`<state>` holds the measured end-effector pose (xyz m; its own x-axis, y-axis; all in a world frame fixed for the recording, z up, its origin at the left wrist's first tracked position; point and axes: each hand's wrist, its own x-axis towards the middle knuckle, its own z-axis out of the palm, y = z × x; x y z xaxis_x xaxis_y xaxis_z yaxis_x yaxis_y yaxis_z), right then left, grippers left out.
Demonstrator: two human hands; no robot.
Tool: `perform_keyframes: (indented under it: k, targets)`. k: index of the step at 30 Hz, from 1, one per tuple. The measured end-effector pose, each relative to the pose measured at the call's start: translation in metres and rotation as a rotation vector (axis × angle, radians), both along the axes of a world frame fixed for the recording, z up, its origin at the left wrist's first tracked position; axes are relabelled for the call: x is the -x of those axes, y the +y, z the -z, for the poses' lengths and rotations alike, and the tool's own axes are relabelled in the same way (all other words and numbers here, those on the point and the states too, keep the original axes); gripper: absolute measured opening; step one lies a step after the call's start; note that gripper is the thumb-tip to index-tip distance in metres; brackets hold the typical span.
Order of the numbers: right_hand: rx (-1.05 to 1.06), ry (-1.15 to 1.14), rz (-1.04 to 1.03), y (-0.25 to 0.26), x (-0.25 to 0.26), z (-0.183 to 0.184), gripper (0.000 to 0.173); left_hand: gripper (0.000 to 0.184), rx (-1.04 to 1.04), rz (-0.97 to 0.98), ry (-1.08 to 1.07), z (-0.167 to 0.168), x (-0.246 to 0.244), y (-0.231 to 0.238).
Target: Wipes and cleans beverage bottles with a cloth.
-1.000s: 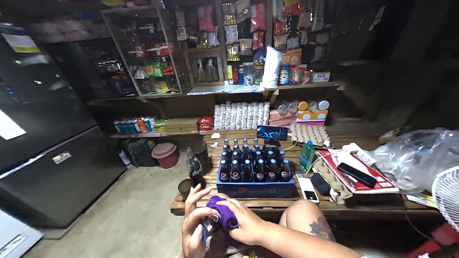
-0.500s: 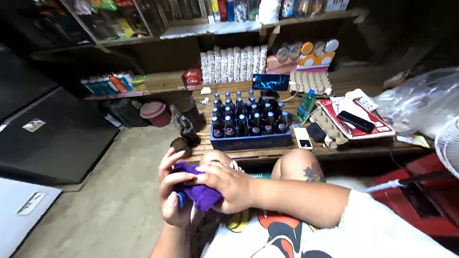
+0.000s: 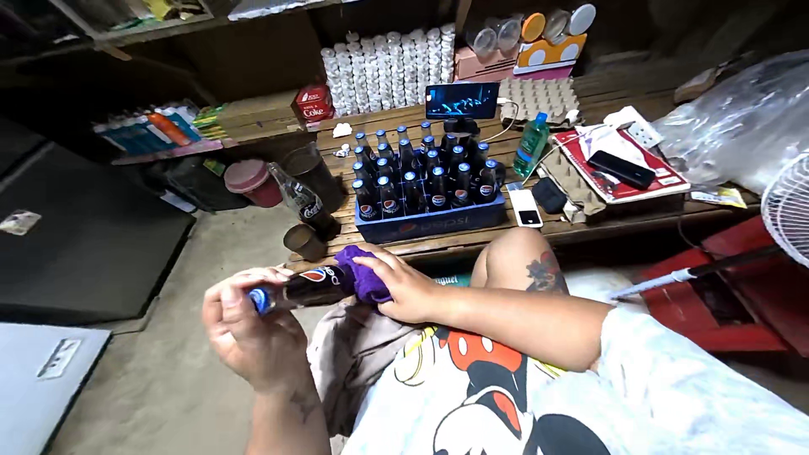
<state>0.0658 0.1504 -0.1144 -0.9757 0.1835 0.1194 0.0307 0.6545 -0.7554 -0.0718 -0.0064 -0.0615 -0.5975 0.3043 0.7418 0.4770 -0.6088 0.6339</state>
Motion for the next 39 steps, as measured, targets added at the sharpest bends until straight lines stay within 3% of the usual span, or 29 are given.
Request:
perform_keyframes:
  k: [3,7,10,16,20,28,33,39]
  targets:
    - [-0.003,0.020,-0.006,-0.001,-0.001,0.002,0.087,0.050,-0.023,0.035,-0.154,-0.006,-0.010,0.003]
    - [0.013,0.017,0.002,-0.003,-0.003,-0.002,0.085,0.039,-0.109,0.054,0.138,0.005,-0.026,0.006]
    - [0.025,0.066,0.015,-0.002,-0.007,-0.003,0.084,0.046,-0.157,0.258,0.242,0.007,-0.025,0.004]
    - [0.053,0.206,-0.003,0.000,-0.012,0.000,0.079,0.044,0.034,0.548,0.333,0.007,-0.010,0.007]
    - [0.063,0.351,-0.029,-0.007,-0.015,-0.011,0.077,0.034,-0.017,0.407,0.279,0.005,-0.008,0.017]
    - [-0.059,0.790,-0.215,-0.034,-0.030,-0.041,0.070,0.045,0.079,0.106,0.385,0.004,-0.021,0.010]
    - [-0.116,0.765,-0.200,-0.030,-0.028,-0.032,0.067,0.044,0.085,0.052,0.395,0.009,-0.028,0.008]
    - [-0.118,0.639,-0.138,-0.025,-0.027,-0.028,0.076,0.043,0.059,0.064,0.376,0.011,-0.028,0.009]
